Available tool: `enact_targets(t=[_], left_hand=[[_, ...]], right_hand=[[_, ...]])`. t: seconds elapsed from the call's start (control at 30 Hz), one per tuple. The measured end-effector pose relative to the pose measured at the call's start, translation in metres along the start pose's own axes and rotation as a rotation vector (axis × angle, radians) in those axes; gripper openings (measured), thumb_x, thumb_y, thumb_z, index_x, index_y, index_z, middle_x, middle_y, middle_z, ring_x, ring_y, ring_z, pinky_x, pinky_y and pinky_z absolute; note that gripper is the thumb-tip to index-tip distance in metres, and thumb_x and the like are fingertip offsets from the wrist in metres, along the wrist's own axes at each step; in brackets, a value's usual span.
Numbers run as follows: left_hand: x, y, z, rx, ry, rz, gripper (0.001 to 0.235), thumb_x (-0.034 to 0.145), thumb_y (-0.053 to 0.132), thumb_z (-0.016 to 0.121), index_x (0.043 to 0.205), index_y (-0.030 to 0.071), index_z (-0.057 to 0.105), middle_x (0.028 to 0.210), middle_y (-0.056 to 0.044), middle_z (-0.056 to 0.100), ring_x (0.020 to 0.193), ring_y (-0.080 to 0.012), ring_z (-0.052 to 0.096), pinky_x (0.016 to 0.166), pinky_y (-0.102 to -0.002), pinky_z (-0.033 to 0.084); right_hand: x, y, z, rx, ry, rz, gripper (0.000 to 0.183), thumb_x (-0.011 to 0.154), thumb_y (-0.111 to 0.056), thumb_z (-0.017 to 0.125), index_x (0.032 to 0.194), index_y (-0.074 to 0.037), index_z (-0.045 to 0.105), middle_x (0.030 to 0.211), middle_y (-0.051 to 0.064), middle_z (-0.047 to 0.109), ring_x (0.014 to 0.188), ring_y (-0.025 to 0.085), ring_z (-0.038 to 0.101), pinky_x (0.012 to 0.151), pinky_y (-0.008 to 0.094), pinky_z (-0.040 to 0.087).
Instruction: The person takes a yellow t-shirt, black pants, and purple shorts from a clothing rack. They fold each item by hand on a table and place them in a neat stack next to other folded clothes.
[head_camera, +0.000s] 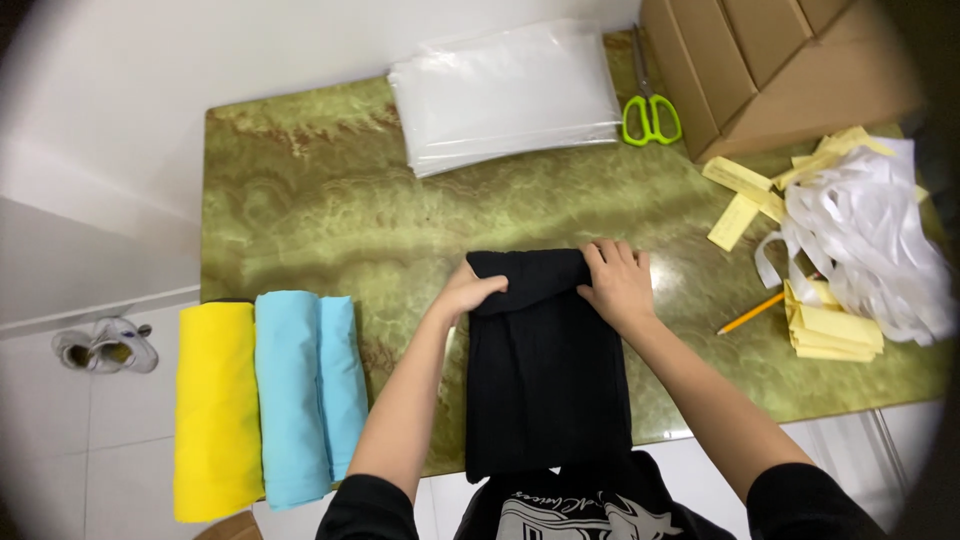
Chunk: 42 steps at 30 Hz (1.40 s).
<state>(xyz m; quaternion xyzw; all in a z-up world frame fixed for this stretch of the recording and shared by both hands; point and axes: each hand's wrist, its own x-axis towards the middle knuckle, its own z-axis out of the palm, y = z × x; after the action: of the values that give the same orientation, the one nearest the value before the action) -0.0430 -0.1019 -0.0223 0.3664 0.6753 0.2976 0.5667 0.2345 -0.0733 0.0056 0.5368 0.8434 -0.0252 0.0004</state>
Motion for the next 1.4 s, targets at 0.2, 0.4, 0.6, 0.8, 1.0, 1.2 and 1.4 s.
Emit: enact_targets(t=[0.2,0.4,0.6,0.8,1.0,1.2,1.4], left_hand=[[0.011,0.004,-0.017,0.249,-0.033,-0.093,0.100,0.063,0.034,0.088,0.152,0.006,0.053,0.155,-0.020,0.057,0.150,-0.0348,0.049,0.120,-0.048,0.044],[-0.018,0.030,-0.036,0.475,-0.091,-0.047,0.108,0.060,0.042,0.091,0.153,0.002,0.052,0.154,-0.028,0.056,0.149,-0.0405,0.048,0.123,-0.053,0.043],[-0.059,0.037,-0.040,0.226,-0.006,-0.088,0.095,0.080,0.049,0.080,0.156,0.001,0.051,0.157,-0.024,0.055,0.151,-0.0361,0.047,0.123,-0.051,0.042],[-0.027,0.005,-0.051,0.304,0.025,-0.031,0.098,0.078,0.048,0.084,0.158,0.004,0.049,0.156,-0.024,0.056,0.149,-0.0372,0.049,0.123,-0.049,0.044],[-0.032,0.026,-0.057,0.220,0.011,-0.037,0.105,0.073,0.052,0.086,0.159,0.004,0.049,0.154,-0.022,0.058,0.147,-0.0355,0.052,0.121,-0.048,0.046],[-0.027,0.047,-0.065,0.257,0.007,-0.037,0.102,0.078,0.050,0.082,0.161,0.003,0.044,0.161,-0.021,0.051,0.152,-0.0332,0.046,0.126,-0.047,0.040],[-0.014,0.024,-0.062,0.245,0.001,0.052,0.100,0.080,0.038,0.084,0.162,-0.002,0.041,0.161,-0.029,0.048,0.153,-0.0420,0.041,0.127,-0.053,0.037]], right_hand=[[-0.033,-0.004,0.014,-0.058,0.119,-0.088,0.085,0.081,-0.020,0.083,0.156,-0.029,0.043,0.148,-0.001,0.056,0.140,0.019,0.051,0.116,0.046,0.035],[-0.051,-0.006,-0.010,0.494,0.012,-0.070,0.089,0.083,-0.004,0.079,0.163,-0.020,0.044,0.156,0.014,0.055,0.147,0.039,0.049,0.118,0.055,0.038],[-0.029,0.016,0.019,0.733,-0.148,0.333,0.090,0.069,-0.045,0.097,0.141,-0.003,0.063,0.139,0.020,0.059,0.139,0.047,0.050,0.116,0.054,0.042],[-0.025,0.012,0.042,0.541,-0.141,0.393,0.093,0.065,-0.052,0.099,0.137,-0.009,0.061,0.136,0.011,0.050,0.133,0.043,0.048,0.106,0.059,0.048],[-0.009,0.026,0.041,0.432,-0.140,0.381,0.090,0.070,-0.050,0.096,0.141,-0.007,0.060,0.131,0.011,0.053,0.130,0.042,0.051,0.101,0.059,0.049],[0.008,0.048,0.057,0.349,-0.134,0.365,0.055,0.095,-0.023,0.073,0.145,-0.036,0.054,0.129,0.001,0.050,0.130,0.033,0.050,0.104,0.056,0.049],[0.016,0.057,0.066,0.380,-0.134,0.340,0.064,0.088,-0.012,0.070,0.144,-0.038,0.055,0.127,0.000,0.051,0.128,0.031,0.051,0.104,0.055,0.051]])
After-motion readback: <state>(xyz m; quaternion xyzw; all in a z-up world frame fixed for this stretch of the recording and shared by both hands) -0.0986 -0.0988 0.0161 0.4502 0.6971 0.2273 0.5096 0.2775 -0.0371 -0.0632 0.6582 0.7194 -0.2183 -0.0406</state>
